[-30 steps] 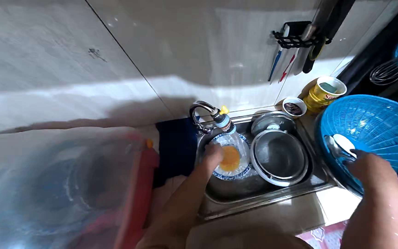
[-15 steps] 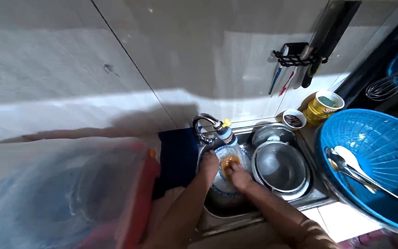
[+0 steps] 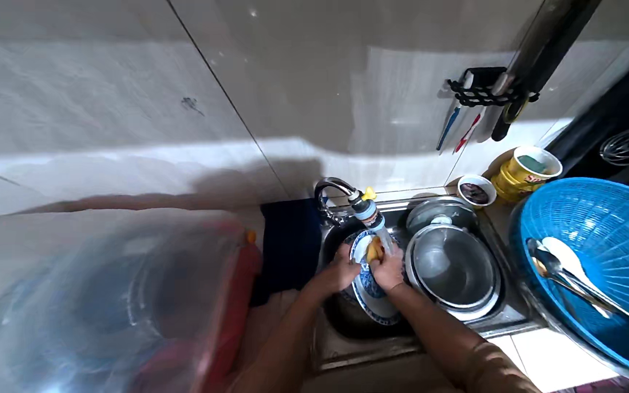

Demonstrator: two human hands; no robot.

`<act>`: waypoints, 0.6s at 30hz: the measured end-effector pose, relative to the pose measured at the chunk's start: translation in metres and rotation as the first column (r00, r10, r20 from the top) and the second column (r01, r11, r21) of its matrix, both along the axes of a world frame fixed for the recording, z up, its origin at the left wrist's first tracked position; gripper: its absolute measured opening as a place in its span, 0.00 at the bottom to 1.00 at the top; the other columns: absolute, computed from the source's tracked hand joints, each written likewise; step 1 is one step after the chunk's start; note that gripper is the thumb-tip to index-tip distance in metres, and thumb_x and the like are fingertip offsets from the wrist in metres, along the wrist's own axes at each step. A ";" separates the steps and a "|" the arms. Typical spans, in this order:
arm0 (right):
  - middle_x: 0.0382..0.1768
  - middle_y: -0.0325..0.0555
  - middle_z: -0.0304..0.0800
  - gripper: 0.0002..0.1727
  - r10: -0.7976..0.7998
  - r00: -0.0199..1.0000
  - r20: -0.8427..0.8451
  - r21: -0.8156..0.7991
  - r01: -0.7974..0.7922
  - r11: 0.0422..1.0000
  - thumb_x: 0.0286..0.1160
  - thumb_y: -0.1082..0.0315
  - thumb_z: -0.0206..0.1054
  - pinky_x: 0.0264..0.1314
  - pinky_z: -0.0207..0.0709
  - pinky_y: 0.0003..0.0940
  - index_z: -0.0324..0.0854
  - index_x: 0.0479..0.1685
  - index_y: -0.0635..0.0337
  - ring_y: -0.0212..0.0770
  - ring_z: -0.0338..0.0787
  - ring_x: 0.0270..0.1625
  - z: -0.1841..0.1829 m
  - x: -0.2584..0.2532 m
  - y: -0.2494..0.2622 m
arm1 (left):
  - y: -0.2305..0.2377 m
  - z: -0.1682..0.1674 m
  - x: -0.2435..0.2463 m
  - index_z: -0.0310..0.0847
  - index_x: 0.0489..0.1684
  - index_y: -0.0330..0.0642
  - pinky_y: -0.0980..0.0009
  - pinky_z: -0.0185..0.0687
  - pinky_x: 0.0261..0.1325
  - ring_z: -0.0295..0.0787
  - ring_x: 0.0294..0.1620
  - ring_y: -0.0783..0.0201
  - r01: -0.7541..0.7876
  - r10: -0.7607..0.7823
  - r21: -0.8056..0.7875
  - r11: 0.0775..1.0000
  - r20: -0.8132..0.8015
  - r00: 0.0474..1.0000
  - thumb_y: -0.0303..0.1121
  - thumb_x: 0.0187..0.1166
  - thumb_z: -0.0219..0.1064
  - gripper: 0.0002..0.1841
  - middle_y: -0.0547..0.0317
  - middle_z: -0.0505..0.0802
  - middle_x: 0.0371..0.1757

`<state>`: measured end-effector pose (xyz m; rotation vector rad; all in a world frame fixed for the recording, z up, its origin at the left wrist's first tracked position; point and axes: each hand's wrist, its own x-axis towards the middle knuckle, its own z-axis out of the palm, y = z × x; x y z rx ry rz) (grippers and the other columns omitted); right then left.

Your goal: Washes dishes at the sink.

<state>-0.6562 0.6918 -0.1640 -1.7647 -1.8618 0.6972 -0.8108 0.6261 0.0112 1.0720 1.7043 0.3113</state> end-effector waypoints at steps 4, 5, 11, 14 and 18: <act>0.77 0.55 0.74 0.34 0.106 0.983 -0.151 0.004 -0.106 0.994 0.55 0.53 0.75 0.83 0.68 0.57 0.80 0.70 0.46 0.55 0.72 0.81 0.025 -0.006 0.001 | -0.036 0.009 0.009 0.45 0.87 0.51 0.52 0.92 0.43 0.93 0.48 0.55 -0.188 0.146 0.235 0.954 0.183 0.972 0.37 0.80 0.61 0.36 0.46 0.89 0.58; 0.78 0.55 0.74 0.34 0.134 0.978 -0.159 0.007 -0.134 0.991 0.55 0.55 0.75 0.82 0.69 0.55 0.80 0.71 0.47 0.54 0.73 0.81 0.037 -0.006 0.001 | -0.044 0.015 0.007 0.45 0.88 0.50 0.54 0.92 0.41 0.93 0.47 0.56 -0.209 0.155 0.300 0.931 0.194 0.969 0.37 0.79 0.61 0.37 0.46 0.88 0.58; 0.83 0.47 0.73 0.34 0.316 0.945 0.079 0.202 -0.326 0.924 0.65 0.53 0.68 0.93 0.50 0.61 0.77 0.77 0.45 0.50 0.66 0.89 0.097 -0.007 0.008 | -0.083 0.028 0.006 0.35 0.96 0.56 0.59 0.88 0.58 0.85 0.67 0.61 -0.527 0.375 0.307 0.792 0.437 0.818 0.28 0.79 0.54 0.43 0.46 0.74 0.83; 0.91 0.46 0.63 0.38 0.396 0.897 0.194 0.160 -0.427 0.890 0.83 0.33 0.49 0.93 0.35 0.72 0.65 0.90 0.38 0.57 0.50 0.95 0.114 -0.002 0.006 | -0.080 -0.002 0.023 0.35 0.96 0.59 0.58 0.89 0.54 0.87 0.62 0.60 -0.696 0.443 0.162 0.699 0.666 0.600 0.23 0.77 0.53 0.45 0.48 0.78 0.77; 0.97 0.41 0.44 0.38 0.619 0.738 0.269 0.037 -0.650 0.759 0.87 0.41 0.49 0.94 0.48 0.64 0.47 0.97 0.34 0.52 0.45 0.97 0.083 0.018 -0.007 | -0.061 -0.063 0.038 0.48 0.92 0.54 0.52 0.91 0.53 0.90 0.60 0.54 -0.751 0.429 0.019 0.660 0.811 0.397 0.22 0.76 0.54 0.39 0.46 0.86 0.68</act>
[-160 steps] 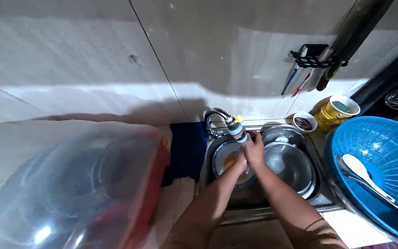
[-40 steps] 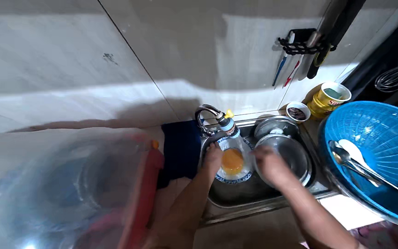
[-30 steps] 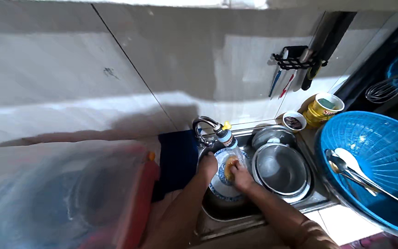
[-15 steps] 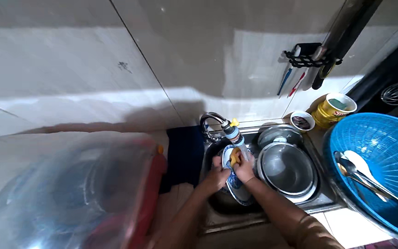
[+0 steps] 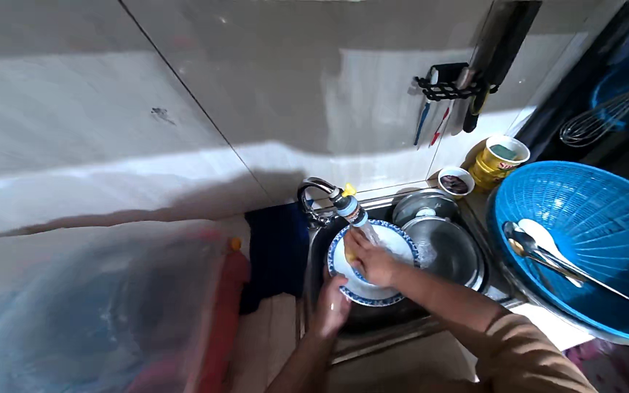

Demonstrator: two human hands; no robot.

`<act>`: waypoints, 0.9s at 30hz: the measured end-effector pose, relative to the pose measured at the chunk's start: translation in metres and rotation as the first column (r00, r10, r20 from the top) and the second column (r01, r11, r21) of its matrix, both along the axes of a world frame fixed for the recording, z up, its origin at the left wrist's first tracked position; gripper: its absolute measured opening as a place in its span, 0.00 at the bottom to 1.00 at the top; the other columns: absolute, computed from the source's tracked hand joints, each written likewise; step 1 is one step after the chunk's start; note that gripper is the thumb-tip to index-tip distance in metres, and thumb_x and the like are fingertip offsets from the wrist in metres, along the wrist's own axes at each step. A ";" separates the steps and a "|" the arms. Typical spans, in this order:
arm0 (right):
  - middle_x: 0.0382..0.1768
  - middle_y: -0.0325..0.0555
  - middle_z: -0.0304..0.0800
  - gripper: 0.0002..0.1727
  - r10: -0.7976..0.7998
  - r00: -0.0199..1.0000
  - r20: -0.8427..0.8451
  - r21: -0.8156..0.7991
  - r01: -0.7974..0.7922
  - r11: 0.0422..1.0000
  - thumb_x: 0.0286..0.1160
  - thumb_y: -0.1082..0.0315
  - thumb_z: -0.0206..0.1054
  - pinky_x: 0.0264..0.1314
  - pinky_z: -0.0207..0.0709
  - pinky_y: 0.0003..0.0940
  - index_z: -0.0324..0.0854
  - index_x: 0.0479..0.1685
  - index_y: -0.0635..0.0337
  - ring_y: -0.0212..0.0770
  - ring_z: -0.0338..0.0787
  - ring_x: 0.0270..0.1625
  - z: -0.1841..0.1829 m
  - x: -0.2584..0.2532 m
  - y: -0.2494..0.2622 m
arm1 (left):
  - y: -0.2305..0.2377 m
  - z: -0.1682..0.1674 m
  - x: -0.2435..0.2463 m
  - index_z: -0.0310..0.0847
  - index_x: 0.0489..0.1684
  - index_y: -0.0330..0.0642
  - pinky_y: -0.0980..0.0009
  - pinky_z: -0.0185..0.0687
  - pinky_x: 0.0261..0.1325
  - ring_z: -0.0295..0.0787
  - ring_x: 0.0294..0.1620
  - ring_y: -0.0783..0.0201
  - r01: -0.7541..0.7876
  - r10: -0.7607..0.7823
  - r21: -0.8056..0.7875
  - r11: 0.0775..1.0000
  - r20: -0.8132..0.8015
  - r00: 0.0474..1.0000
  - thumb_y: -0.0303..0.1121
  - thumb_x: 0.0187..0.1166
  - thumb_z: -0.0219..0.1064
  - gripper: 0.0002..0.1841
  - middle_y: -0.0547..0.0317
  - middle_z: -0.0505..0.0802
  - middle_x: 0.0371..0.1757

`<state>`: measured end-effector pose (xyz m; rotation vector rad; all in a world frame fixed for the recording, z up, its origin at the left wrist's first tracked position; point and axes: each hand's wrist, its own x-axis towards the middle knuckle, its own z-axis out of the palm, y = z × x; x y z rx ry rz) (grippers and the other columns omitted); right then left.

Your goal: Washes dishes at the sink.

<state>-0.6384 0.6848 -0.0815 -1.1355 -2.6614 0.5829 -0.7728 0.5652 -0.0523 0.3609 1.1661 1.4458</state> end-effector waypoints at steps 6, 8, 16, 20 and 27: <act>0.89 0.22 0.64 0.28 0.221 0.967 0.126 0.033 -0.227 0.973 0.83 0.46 0.55 0.95 0.50 0.57 0.70 0.84 0.26 0.38 0.56 0.94 -0.011 0.082 -0.001 | 0.028 -0.053 0.003 0.47 0.95 0.63 0.47 0.81 0.76 0.80 0.79 0.56 -0.069 0.075 0.102 0.992 -0.055 0.996 0.46 0.95 0.46 0.29 0.56 0.78 0.84; 0.90 0.26 0.64 0.30 0.088 0.976 0.200 0.101 -0.109 0.989 0.79 0.39 0.56 0.93 0.41 0.68 0.72 0.83 0.26 0.45 0.53 0.95 -0.008 0.105 0.021 | 0.031 -0.060 0.000 0.45 0.96 0.60 0.51 0.77 0.81 0.74 0.83 0.60 -0.034 0.053 0.140 0.990 -0.133 0.990 0.52 0.95 0.41 0.30 0.58 0.73 0.87; 0.98 0.40 0.29 0.50 -0.128 0.973 0.190 0.202 0.088 0.975 0.76 0.35 0.55 0.93 0.24 0.74 0.39 0.98 0.42 0.51 0.27 0.98 -0.024 0.038 0.067 | 0.038 -0.078 -0.011 0.43 0.97 0.58 0.56 0.70 0.86 0.67 0.87 0.65 0.067 -0.005 0.179 0.982 -0.327 0.945 0.55 0.94 0.42 0.33 0.61 0.67 0.91; 0.97 0.39 0.42 0.40 -0.039 0.997 0.062 0.156 0.029 0.987 0.86 0.45 0.47 0.98 0.33 0.62 0.43 0.98 0.40 0.45 0.37 0.98 -0.027 -0.004 0.038 | 0.043 -0.079 -0.009 0.48 0.95 0.53 0.56 0.73 0.85 0.71 0.85 0.63 0.056 0.002 0.203 0.978 -0.277 0.961 0.55 0.94 0.39 0.33 0.58 0.72 0.88; 0.96 0.29 0.49 0.35 0.306 0.945 0.115 -0.041 -0.304 0.952 0.86 0.48 0.53 0.97 0.43 0.56 0.56 0.95 0.36 0.41 0.45 0.97 -0.034 0.042 -0.002 | 0.042 -0.074 -0.008 0.63 0.88 0.51 0.49 0.80 0.77 0.81 0.77 0.57 0.014 -0.007 0.117 0.993 -0.059 0.998 0.63 0.91 0.35 0.36 0.53 0.84 0.78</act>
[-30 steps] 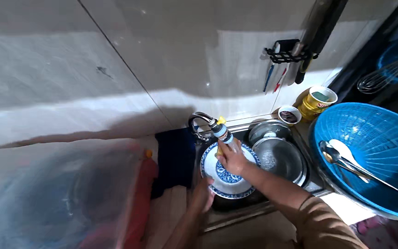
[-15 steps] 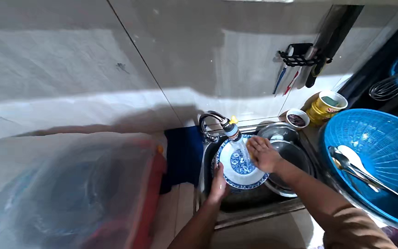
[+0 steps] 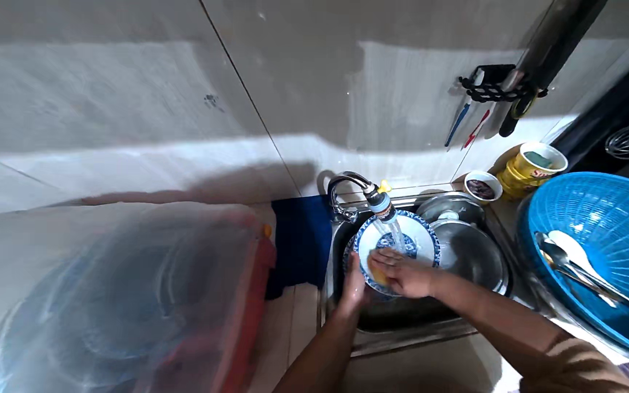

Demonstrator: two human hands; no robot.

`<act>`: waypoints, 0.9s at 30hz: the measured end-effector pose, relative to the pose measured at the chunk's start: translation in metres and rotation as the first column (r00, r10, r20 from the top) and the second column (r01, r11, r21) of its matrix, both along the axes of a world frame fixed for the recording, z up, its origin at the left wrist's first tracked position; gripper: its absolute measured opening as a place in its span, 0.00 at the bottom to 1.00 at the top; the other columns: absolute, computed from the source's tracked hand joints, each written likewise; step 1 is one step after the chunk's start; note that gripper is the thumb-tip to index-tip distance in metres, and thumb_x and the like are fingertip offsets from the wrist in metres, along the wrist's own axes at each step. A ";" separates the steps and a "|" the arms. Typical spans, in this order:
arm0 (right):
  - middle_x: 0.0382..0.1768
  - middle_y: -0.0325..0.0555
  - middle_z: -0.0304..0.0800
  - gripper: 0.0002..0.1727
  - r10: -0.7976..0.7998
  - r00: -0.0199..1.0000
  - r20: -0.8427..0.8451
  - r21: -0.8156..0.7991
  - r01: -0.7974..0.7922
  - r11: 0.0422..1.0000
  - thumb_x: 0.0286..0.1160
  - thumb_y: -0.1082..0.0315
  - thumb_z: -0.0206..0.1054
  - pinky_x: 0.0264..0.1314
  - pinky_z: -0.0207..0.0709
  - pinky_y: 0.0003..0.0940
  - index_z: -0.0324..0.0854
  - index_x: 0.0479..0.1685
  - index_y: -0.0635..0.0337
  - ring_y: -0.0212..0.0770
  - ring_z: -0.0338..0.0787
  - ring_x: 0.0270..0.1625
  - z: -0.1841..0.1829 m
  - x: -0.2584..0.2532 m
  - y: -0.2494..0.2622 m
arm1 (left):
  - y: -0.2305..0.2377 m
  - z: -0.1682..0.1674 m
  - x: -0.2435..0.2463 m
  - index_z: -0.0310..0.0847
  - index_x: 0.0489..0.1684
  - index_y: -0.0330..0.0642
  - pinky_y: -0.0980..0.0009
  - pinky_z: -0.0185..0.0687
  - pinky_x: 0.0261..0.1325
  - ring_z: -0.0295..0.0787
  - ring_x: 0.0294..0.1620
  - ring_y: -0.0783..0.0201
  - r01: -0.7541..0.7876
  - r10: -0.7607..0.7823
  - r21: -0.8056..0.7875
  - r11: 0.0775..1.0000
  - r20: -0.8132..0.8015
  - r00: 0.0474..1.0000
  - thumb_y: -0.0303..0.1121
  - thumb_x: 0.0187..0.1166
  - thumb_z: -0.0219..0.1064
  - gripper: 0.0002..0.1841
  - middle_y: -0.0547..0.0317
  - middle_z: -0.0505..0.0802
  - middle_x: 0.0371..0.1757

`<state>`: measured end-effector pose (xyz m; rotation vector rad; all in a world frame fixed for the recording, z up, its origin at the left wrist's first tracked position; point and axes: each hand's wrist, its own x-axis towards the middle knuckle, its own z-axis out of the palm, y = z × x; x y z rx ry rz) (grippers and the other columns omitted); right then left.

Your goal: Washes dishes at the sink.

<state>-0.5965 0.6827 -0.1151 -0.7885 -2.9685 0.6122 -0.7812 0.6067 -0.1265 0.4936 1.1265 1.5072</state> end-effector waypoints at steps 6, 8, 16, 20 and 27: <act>0.96 0.36 0.50 0.37 -0.241 0.958 0.154 0.214 0.206 0.955 0.76 0.37 0.57 0.87 0.27 0.84 0.64 0.89 0.27 0.58 0.38 0.97 0.023 0.054 0.025 | 0.005 -0.006 0.008 0.60 0.90 0.51 0.53 0.75 0.82 0.74 0.82 0.61 -0.126 0.107 -0.138 0.982 -0.138 0.985 0.62 0.92 0.36 0.35 0.55 0.77 0.84; 0.98 0.38 0.40 0.39 -0.330 0.936 0.125 0.259 0.290 0.921 0.75 0.35 0.56 0.89 0.26 0.81 0.67 0.87 0.37 0.57 0.33 0.98 0.024 0.036 0.043 | 0.005 -0.007 0.008 0.58 0.91 0.47 0.55 0.69 0.86 0.69 0.85 0.62 -0.149 0.106 -0.139 0.979 -0.275 0.956 0.60 0.93 0.37 0.35 0.53 0.72 0.87; 0.98 0.44 0.36 0.43 -0.274 0.958 -0.081 0.153 0.284 0.947 0.83 0.47 0.52 0.98 0.34 0.62 0.41 0.98 0.41 0.50 0.35 0.98 0.000 -0.063 0.023 | 0.006 -0.008 0.002 0.62 0.88 0.41 0.58 0.69 0.85 0.73 0.82 0.61 -0.151 0.105 -0.085 0.985 -0.403 0.909 0.51 0.95 0.39 0.31 0.48 0.76 0.84; 0.98 0.33 0.39 0.37 -0.088 0.996 0.000 0.040 0.088 0.995 0.87 0.46 0.47 0.96 0.38 0.64 0.47 0.97 0.38 0.46 0.37 0.98 -0.007 -0.037 -0.004 | 0.006 -0.012 0.002 0.64 0.86 0.41 0.59 0.77 0.80 0.79 0.76 0.61 -0.122 0.080 -0.077 0.990 -0.415 0.906 0.53 0.95 0.37 0.31 0.48 0.81 0.78; 0.94 0.34 0.53 0.39 -0.232 0.957 0.175 0.186 0.199 0.962 0.75 0.37 0.60 0.88 0.29 0.83 0.61 0.91 0.30 0.54 0.43 0.97 0.023 0.068 0.023 | 0.004 -0.011 0.006 0.59 0.91 0.46 0.57 0.68 0.86 0.69 0.85 0.62 -0.162 0.102 -0.122 0.979 -0.397 0.912 0.55 0.94 0.37 0.33 0.52 0.73 0.87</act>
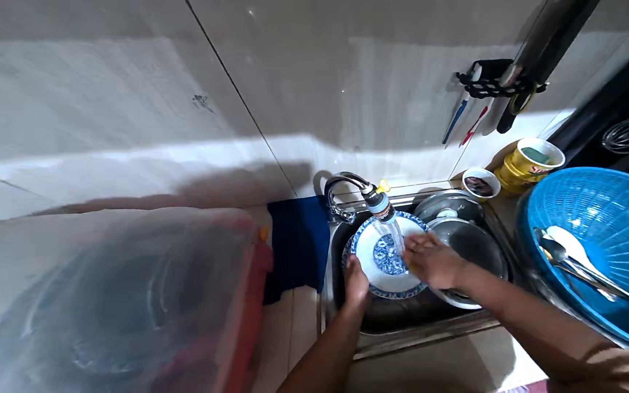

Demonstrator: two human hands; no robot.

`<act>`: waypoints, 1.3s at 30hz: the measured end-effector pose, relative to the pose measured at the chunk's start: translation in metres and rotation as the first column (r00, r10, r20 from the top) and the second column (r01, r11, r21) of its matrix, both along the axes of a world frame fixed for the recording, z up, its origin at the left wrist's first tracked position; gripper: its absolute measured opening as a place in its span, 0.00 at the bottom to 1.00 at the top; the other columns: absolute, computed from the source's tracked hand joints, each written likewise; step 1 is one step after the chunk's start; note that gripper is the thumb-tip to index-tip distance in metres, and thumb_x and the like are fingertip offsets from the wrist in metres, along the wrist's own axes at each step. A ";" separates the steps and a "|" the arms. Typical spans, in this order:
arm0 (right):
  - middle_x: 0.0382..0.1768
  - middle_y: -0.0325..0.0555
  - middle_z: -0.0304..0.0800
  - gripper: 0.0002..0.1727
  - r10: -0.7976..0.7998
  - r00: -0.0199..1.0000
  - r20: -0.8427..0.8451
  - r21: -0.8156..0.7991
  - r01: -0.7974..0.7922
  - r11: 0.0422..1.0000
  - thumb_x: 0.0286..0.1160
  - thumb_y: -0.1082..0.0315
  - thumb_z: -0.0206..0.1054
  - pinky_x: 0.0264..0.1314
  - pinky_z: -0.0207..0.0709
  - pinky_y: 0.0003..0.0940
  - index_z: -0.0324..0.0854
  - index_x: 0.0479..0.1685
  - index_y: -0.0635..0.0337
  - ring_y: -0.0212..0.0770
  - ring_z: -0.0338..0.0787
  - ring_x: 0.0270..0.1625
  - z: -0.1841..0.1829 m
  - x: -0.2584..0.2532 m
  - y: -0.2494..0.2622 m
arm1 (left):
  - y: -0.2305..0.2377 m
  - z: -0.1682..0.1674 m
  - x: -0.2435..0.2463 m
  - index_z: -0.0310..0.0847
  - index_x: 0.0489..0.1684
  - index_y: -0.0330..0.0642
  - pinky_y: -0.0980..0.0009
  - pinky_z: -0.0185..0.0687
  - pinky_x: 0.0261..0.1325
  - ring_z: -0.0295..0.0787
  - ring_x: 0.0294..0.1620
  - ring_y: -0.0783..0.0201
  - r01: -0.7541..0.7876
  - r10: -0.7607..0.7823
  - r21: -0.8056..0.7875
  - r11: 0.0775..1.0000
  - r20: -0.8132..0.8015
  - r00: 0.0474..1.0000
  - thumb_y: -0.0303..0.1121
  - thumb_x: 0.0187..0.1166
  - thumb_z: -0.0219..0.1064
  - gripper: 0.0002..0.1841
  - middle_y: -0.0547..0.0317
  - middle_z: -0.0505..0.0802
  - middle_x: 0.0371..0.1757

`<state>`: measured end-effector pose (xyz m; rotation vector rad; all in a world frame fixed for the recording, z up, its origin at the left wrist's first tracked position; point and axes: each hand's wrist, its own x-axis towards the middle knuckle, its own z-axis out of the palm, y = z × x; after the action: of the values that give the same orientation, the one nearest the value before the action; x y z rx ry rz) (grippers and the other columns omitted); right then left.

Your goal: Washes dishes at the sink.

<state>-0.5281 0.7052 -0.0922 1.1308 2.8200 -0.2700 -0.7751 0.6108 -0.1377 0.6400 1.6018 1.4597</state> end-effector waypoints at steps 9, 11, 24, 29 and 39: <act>0.98 0.43 0.37 0.45 -0.178 0.963 -0.201 0.099 0.200 0.975 0.81 0.37 0.47 0.91 0.19 0.79 0.45 0.98 0.43 0.53 0.29 0.98 -0.028 -0.108 0.039 | 0.004 -0.009 -0.004 0.62 0.89 0.43 0.58 0.67 0.87 0.70 0.85 0.62 0.006 -0.005 0.008 1.000 -0.024 1.000 0.52 0.95 0.40 0.31 0.51 0.74 0.86; 0.97 0.41 0.42 0.43 -0.111 0.959 -0.261 0.057 0.131 0.990 0.84 0.41 0.46 0.94 0.22 0.72 0.42 0.98 0.42 0.48 0.34 0.98 -0.033 -0.129 0.025 | 0.003 -0.004 -0.003 0.63 0.88 0.41 0.59 0.71 0.85 0.73 0.82 0.62 0.002 -0.002 0.025 1.000 0.002 1.000 0.51 0.95 0.42 0.31 0.49 0.77 0.83; 0.95 0.43 0.53 0.40 0.268 0.963 0.002 -0.293 -0.256 0.921 0.83 0.41 0.59 0.94 0.46 0.66 0.56 0.94 0.44 0.55 0.50 0.96 -0.002 -0.050 -0.035 | 0.001 0.012 -0.003 0.64 0.87 0.49 0.47 0.78 0.77 0.78 0.78 0.56 0.036 -0.005 -0.124 0.992 0.245 0.970 0.60 0.93 0.33 0.34 0.51 0.81 0.80; 0.75 0.49 0.82 0.27 0.178 0.979 0.100 -0.093 -0.169 0.981 0.71 0.77 0.65 0.73 0.80 0.62 0.78 0.73 0.48 0.57 0.83 0.75 0.044 -0.042 -0.047 | -0.002 0.030 -0.011 0.73 0.75 0.49 0.46 0.89 0.45 0.92 0.51 0.47 0.065 0.073 -0.221 0.973 0.561 0.824 0.62 0.90 0.42 0.31 0.44 0.91 0.58; 0.64 0.32 0.92 0.22 -0.236 0.724 -0.648 -0.235 0.105 0.966 0.80 0.63 0.66 0.71 0.84 0.39 0.84 0.73 0.39 0.32 0.90 0.64 0.087 -0.052 -0.076 | -0.006 0.118 -0.028 0.72 0.76 0.44 0.42 0.74 0.67 0.78 0.71 0.52 -0.007 0.052 -0.165 0.986 0.270 0.961 0.65 0.90 0.32 0.38 0.50 0.83 0.71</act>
<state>-0.5804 0.6294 -0.0048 1.4928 3.1551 -1.1573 -0.8028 0.6045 -0.0199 0.3056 1.4975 1.3566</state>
